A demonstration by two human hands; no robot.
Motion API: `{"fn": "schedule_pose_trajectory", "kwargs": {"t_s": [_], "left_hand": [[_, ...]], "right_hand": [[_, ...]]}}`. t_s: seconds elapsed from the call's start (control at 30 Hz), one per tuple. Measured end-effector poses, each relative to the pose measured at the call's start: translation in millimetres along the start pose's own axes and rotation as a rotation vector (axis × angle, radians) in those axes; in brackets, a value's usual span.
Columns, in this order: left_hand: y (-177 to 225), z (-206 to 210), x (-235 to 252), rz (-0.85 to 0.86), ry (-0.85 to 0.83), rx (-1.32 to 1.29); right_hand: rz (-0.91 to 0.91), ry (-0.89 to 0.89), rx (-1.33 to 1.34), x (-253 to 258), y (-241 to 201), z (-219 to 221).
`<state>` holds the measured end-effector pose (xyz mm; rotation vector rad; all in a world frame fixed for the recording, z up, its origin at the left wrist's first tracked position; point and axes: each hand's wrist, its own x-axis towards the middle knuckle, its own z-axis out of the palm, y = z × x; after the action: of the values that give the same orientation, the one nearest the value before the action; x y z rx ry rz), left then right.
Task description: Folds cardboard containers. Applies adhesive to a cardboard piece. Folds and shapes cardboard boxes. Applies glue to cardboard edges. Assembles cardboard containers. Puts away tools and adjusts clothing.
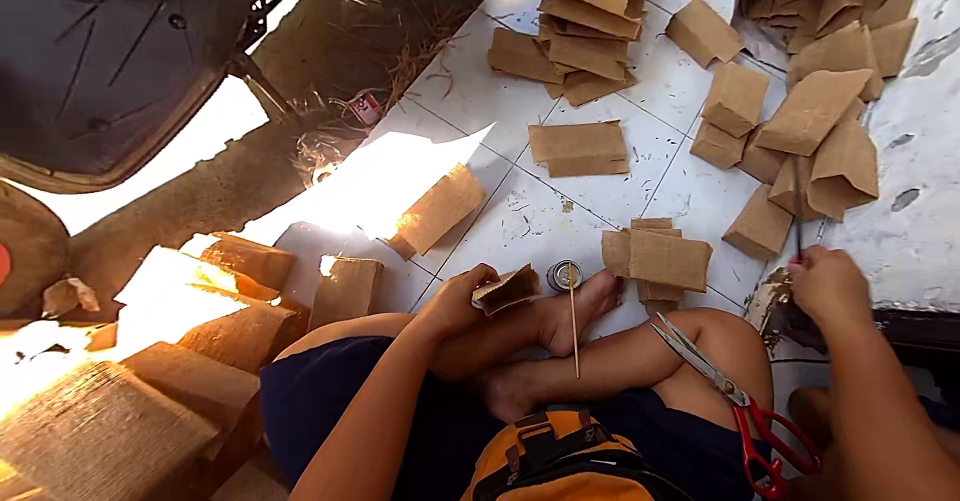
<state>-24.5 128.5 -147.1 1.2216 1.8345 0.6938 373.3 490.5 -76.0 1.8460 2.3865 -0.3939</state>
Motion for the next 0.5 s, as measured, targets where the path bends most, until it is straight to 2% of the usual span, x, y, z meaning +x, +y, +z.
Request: {"fn": "schedule_pose_trajectory", "kwargs": {"t_s": [0.07, 0.13, 0.2, 0.27, 0.37, 0.5], "left_hand": [[-2, 0, 1, -0.005, -0.003, -0.004], [-5, 1, 3, 0.004, -0.007, -0.011], [-6, 0, 6, 0.01, -0.022, -0.03], [-3, -2, 7, -0.001, -0.037, -0.045], [-2, -1, 7, 0.008, -0.032, -0.046], [-6, -1, 7, 0.026, -0.028, -0.03]], "right_hand": [[-0.129, 0.211, 0.197, -24, -19, -33], [-0.265, 0.281, 0.539, -53, -55, -44], [-0.455, 0.203, 0.882, -88, -111, -40], [-0.599, 0.076, 1.055, -117, -165, -21], [-0.731, -0.085, 1.074, -133, -213, 17], [-0.813, -0.105, 0.923, -136, -240, 34]]}}
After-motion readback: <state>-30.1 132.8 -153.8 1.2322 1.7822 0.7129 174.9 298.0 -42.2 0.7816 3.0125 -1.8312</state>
